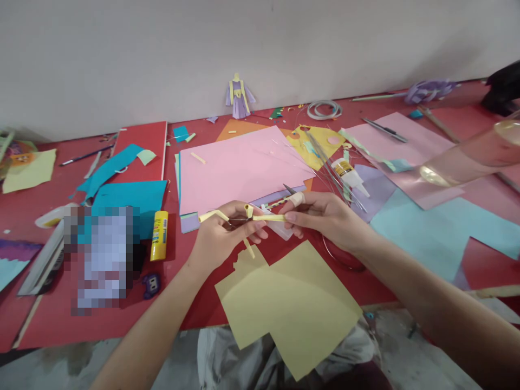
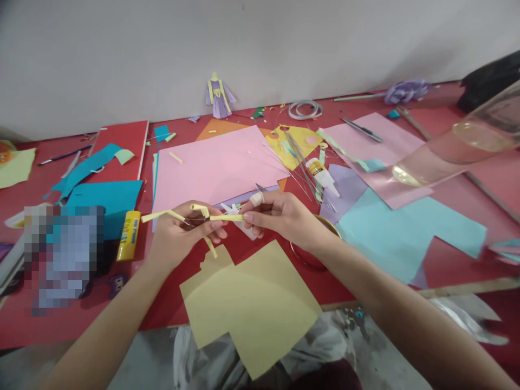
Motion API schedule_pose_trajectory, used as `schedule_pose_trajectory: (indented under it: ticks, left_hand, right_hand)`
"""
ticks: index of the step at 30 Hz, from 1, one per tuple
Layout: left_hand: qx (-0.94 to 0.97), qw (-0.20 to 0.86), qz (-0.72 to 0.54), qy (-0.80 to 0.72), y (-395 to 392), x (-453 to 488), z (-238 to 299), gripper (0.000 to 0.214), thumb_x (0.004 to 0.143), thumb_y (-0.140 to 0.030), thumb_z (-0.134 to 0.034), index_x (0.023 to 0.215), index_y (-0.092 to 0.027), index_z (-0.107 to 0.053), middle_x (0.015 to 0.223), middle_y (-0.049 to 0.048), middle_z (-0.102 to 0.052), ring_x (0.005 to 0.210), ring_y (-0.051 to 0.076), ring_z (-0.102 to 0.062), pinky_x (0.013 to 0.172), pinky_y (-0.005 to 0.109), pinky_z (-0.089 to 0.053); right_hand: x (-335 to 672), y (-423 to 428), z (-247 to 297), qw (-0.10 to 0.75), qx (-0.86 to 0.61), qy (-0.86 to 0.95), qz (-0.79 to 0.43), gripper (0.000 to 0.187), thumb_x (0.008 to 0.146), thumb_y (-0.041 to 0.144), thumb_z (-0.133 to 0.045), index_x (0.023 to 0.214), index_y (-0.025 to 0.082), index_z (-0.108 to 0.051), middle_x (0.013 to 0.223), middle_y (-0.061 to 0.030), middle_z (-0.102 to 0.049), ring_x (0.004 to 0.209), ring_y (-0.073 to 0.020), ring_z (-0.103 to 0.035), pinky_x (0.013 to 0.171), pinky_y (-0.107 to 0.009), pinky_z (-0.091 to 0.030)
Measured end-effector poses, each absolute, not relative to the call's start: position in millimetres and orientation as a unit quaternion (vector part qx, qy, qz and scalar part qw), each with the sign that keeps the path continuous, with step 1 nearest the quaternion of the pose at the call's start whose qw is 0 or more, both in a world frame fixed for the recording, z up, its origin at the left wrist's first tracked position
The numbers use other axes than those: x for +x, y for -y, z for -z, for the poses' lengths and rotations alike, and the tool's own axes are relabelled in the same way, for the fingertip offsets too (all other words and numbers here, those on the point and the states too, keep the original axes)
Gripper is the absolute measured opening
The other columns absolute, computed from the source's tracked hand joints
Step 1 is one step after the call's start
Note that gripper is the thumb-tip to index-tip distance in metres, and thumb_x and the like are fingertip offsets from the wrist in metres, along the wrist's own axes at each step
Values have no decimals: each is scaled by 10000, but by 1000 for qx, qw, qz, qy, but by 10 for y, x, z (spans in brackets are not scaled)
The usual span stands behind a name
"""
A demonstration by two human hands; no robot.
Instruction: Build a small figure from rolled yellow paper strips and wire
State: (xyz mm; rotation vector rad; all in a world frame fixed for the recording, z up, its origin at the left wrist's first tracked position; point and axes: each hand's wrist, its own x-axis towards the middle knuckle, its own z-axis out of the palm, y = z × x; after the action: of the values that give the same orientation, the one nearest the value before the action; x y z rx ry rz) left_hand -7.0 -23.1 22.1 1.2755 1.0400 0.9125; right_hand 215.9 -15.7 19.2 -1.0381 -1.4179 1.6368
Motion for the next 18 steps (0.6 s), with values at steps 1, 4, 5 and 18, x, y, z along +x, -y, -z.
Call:
schedule_pose_trajectory:
  ticks: [1,4,5,18]
  left_hand:
    - [551,584,-396,-446,237,-70,-218,225,754,-307,-781,886,-170,-659,673,14,-719,580,145,-694,550,225,-596]
    - [556,577,-402,-443,251,-69,-211,190,774,-289,-763,884,-173,-659,678,10,-720,595,139,-698,573,220,-603]
    - [557,577,-400,-443,254,-66,-209,183,784,-292,-754,883,-173,-657,676,8,-717,592,138,-697,568,220,-604]
    - [557,576,-406,-439,227,-43,-237,178,842,-342,-693,844,-179,-622,678,-2,-711,385,84,-584,367,172,-503]
  right_hand:
    - [2159,159,-182,362,-398,549,-640,145,834,300,-720,897,174,-690,719,11,-684,576,-70,-621,583,-196,-527]
    - [2158,166,-154,360,-397,545,-645,160,834,307,-722,897,167,-678,728,2,-688,587,-79,-627,581,-205,-533]
    - [2157,167,-146,359,-398,544,-646,169,830,312,-725,893,165,-673,732,-2,-690,589,-84,-629,580,-211,-536]
    - [2140,154,-143,358,-369,519,-683,231,808,343,-741,924,151,-683,734,-16,-676,606,-102,-623,560,-228,-532]
